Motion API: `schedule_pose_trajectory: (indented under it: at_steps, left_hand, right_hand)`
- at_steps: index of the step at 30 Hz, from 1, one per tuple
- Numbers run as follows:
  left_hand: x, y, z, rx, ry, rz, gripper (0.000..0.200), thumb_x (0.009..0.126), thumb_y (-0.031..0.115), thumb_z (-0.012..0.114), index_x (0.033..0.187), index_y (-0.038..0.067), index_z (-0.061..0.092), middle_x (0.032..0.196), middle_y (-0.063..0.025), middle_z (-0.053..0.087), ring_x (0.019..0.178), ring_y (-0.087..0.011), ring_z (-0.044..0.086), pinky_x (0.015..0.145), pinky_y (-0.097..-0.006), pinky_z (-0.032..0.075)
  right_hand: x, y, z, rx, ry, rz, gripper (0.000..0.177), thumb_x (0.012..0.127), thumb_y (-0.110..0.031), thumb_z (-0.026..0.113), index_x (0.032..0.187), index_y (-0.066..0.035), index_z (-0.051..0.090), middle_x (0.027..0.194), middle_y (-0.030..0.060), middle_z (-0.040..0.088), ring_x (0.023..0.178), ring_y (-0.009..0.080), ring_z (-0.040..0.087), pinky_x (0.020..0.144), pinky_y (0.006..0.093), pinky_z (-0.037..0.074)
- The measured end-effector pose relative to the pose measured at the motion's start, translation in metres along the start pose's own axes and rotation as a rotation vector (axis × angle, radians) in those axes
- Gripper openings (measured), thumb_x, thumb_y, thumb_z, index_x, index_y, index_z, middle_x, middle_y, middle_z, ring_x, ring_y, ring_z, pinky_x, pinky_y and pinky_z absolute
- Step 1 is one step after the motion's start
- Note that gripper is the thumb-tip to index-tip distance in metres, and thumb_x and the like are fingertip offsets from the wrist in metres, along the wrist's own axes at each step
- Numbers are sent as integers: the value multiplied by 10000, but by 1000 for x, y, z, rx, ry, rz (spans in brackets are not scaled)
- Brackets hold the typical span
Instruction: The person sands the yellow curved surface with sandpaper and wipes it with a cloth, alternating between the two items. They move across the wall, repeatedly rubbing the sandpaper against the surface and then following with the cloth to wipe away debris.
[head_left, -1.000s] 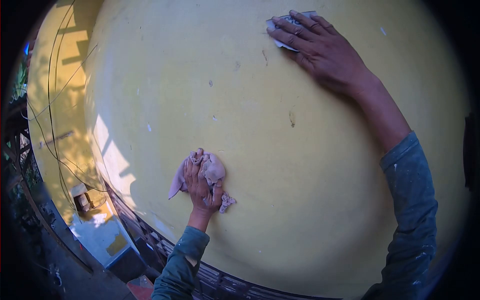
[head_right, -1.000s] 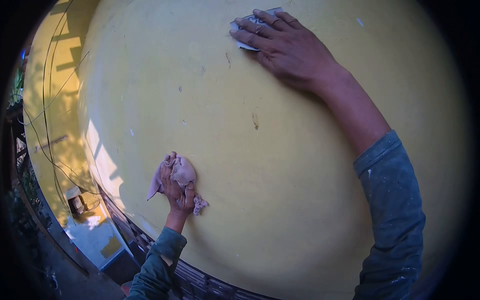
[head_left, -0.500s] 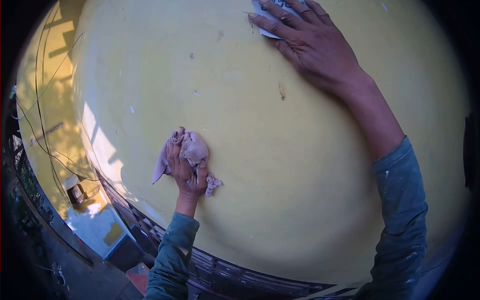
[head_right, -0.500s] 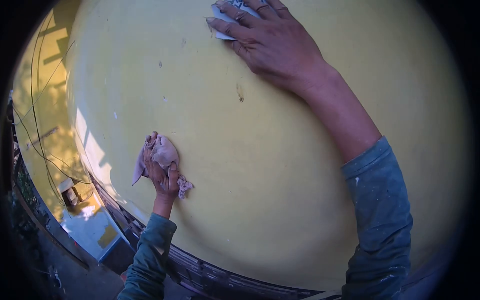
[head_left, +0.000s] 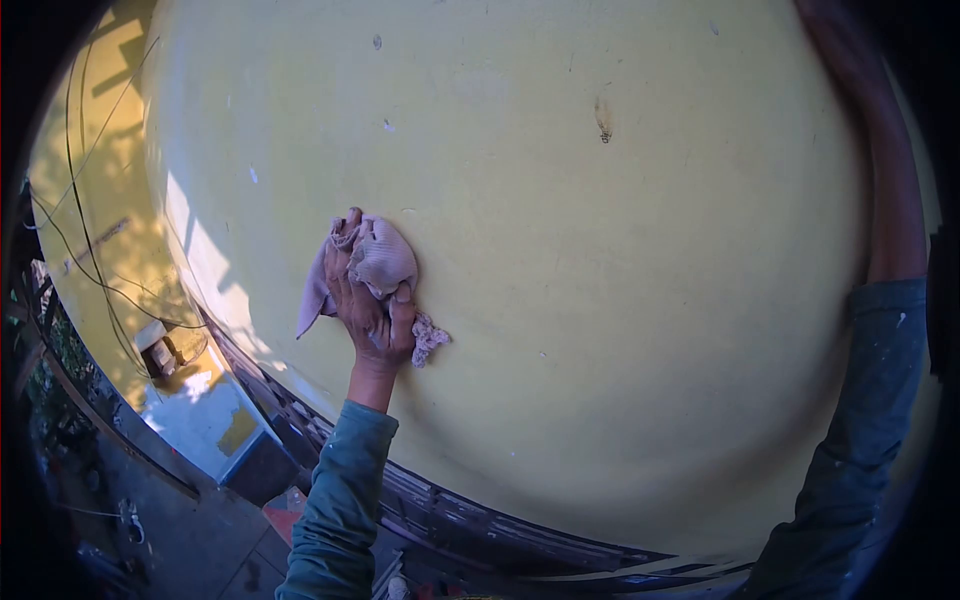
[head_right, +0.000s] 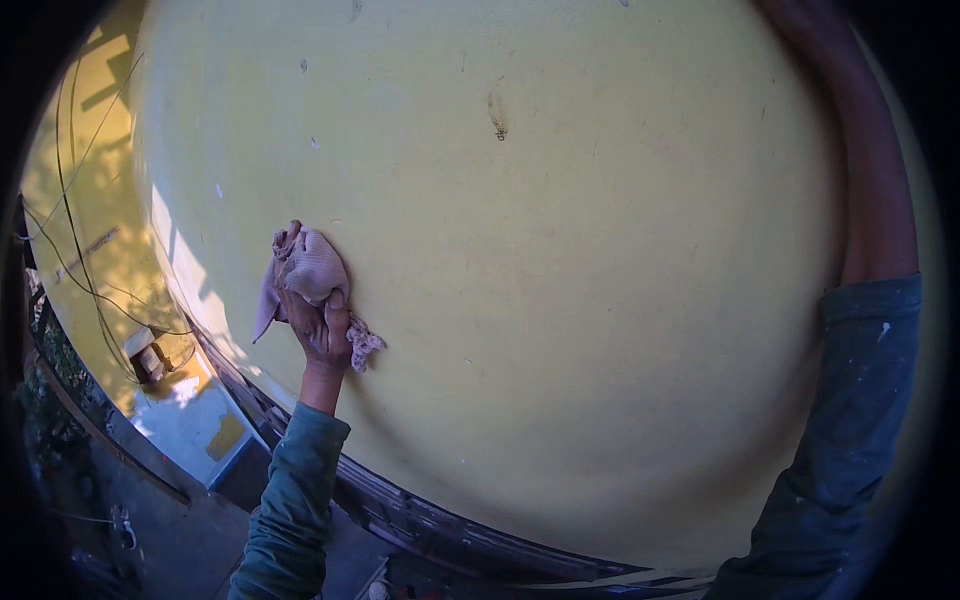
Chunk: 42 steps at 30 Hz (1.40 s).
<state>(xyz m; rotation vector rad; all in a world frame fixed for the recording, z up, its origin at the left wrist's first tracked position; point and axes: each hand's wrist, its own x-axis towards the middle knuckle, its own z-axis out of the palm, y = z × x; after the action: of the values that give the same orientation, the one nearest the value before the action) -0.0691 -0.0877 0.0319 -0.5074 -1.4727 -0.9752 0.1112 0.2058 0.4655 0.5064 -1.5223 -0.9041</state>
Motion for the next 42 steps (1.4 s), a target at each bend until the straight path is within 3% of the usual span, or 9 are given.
schedule_pose_trajectory:
  at_steps: [2, 8, 13, 16, 18, 27, 34, 38, 42]
  left_hand:
    - [6, 4, 1, -23, 48, 26, 640, 956, 350, 547, 1408, -98, 479, 1489, -288, 468, 1404, -469, 395, 1197, -516, 241]
    - [10, 7, -5, 39, 36, 81, 634, 952, 342, 536, 1419, -82, 478, 1524, -279, 448, 1463, -462, 344, 1220, -532, 208]
    - [12, 11, -3, 43, 44, 71, 629, 924, 309, 560, 1413, -80, 482, 1522, -267, 461, 1433, -479, 372, 1201, -550, 244]
    - [9, 6, -1, 31, 53, 59, 639, 919, 317, 559, 1412, -82, 479, 1517, -266, 465, 1430, -481, 376, 1200, -549, 246]
    - [3, 5, -1, 12, 24, 20, 644, 941, 339, 543, 1414, -93, 470, 1519, -275, 454, 1436, -469, 368, 1204, -529, 233]
    - [9, 6, 1, -4, 68, 52, 659, 975, 346, 538, 1442, -108, 437, 1533, -280, 434, 1452, -441, 360, 1221, -499, 198]
    - [2, -4, 5, -34, 63, -15, 629, 981, 299, 559, 1442, -107, 423, 1516, -263, 453, 1441, -389, 386, 1216, -458, 214]
    - [6, 6, 4, -49, 65, -35, 636, 980, 339, 549, 1433, -94, 443, 1542, -252, 434, 1447, -405, 369, 1213, -484, 216]
    - [-3, -2, 12, -132, 151, -57, 560, 1017, 273, 584, 1441, -65, 448, 1530, -193, 430, 1401, -304, 391, 1193, -418, 229]
  right_hand:
    - [-6, -102, 1, -67, -123, 239, 516, 1114, -419, 289, 1580, -220, 390, 1663, 78, 323, 1560, 253, 229, 1301, 426, 122]
    - [-10, -83, 1, 64, -80, -129, 508, 1089, -375, 377, 1561, -189, 415, 1640, 115, 358, 1529, 331, 294, 1278, 500, 160]
    - [-13, 35, -28, -114, -185, 474, 517, 1121, -375, 277, 1585, -172, 383, 1677, 32, 307, 1566, 220, 208, 1297, 401, 112]
    - [-19, 54, -21, -101, -29, 287, 599, 1065, -389, 315, 1519, -20, 441, 1577, 217, 424, 1414, 461, 417, 1157, 577, 331]
    - [-10, 3, -33, -68, -164, 600, 521, 1119, -380, 268, 1589, -182, 373, 1677, 30, 305, 1569, 225, 202, 1299, 400, 96]
    - [-40, -115, 2, 209, -126, -133, 498, 1078, -398, 391, 1532, -208, 464, 1610, 98, 412, 1525, 305, 313, 1282, 481, 170]
    - [-46, 38, -29, -6, -39, 342, 551, 1088, -409, 323, 1546, -124, 435, 1625, 126, 376, 1497, 343, 315, 1239, 497, 215]
    - [-47, 6, -24, -18, -67, 349, 594, 1070, -414, 300, 1598, -148, 362, 1638, 212, 335, 1482, 473, 322, 1207, 573, 257]
    - [-72, -108, 0, -63, -41, 122, 479, 1086, -415, 411, 1505, -205, 512, 1594, 118, 437, 1508, 321, 341, 1275, 483, 186]
